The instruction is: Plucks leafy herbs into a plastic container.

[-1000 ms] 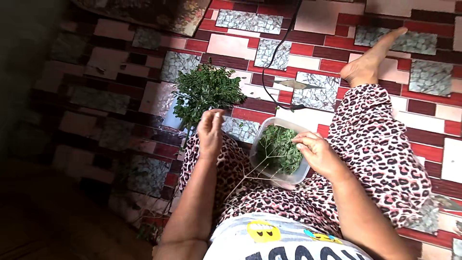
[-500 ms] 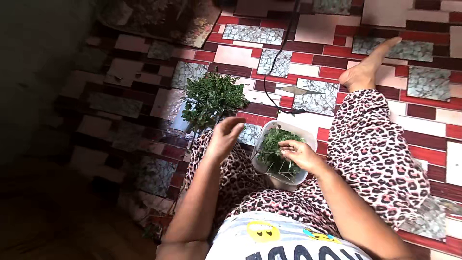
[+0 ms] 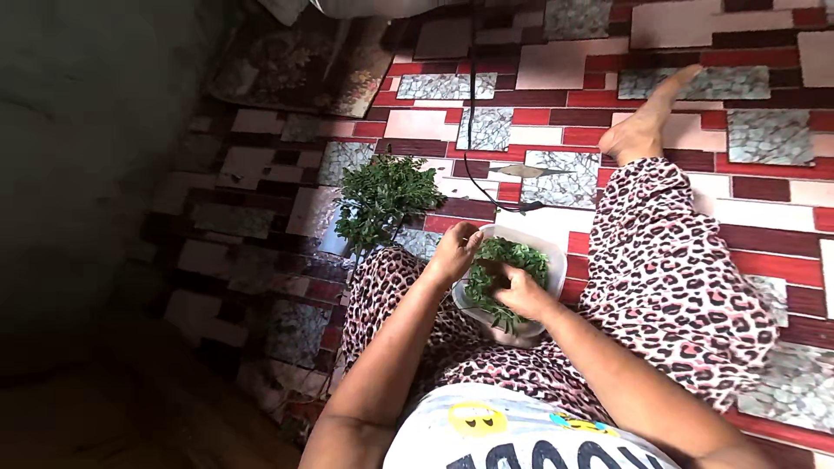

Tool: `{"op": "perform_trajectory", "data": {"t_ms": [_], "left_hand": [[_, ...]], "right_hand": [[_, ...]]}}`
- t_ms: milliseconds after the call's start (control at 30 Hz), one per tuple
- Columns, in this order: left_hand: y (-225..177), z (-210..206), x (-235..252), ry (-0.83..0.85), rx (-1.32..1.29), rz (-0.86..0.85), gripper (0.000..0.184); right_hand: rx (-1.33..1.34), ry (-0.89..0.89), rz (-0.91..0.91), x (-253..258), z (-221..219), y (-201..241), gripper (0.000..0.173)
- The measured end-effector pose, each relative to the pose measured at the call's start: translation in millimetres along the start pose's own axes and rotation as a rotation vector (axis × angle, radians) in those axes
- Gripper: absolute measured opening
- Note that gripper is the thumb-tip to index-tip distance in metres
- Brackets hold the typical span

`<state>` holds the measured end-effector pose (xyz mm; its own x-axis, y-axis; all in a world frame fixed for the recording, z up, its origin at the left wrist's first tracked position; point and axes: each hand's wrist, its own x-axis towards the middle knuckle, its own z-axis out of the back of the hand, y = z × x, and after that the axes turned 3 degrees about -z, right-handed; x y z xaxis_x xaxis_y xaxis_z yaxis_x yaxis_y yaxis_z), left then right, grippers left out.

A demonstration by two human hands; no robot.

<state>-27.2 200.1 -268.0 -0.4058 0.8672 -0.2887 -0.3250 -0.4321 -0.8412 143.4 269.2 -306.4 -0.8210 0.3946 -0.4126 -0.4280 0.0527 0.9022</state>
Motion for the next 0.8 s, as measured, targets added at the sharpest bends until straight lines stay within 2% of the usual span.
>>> {"op": "perform_trajectory", "data": {"t_ms": [67,133,233,333,500,633,800], "left_hand": [[0,-2,-8,-0.006,-0.070,0.071,0.036],[6,-6,-9,-0.009,-0.165,0.124,0.039],[10,-7,-11,-0.014,-0.276,0.153,0.039],[19,-4,-10,-0.042,-0.327,0.151,0.041],[24,-3,-12,-0.077,-0.457,0.197,0.041],[30,-3,-11,-0.072,-0.565,0.208,0.036],[31,-5,-11,-0.035,-0.716,0.250,0.022]], "right_hand": [[0.094,0.053,-0.069,7,-7,-3,0.061],[0.160,0.090,-0.066,18,-13,-13,0.060],[0.314,0.081,-0.029,27,-17,-17,0.051],[0.495,0.030,-0.080,23,-18,-11,0.039],[0.574,0.020,-0.093,20,-18,-11,0.034],[0.574,0.070,-0.020,21,-15,-13,0.036],[0.702,0.098,-0.039,22,-13,-16,0.036]]}}
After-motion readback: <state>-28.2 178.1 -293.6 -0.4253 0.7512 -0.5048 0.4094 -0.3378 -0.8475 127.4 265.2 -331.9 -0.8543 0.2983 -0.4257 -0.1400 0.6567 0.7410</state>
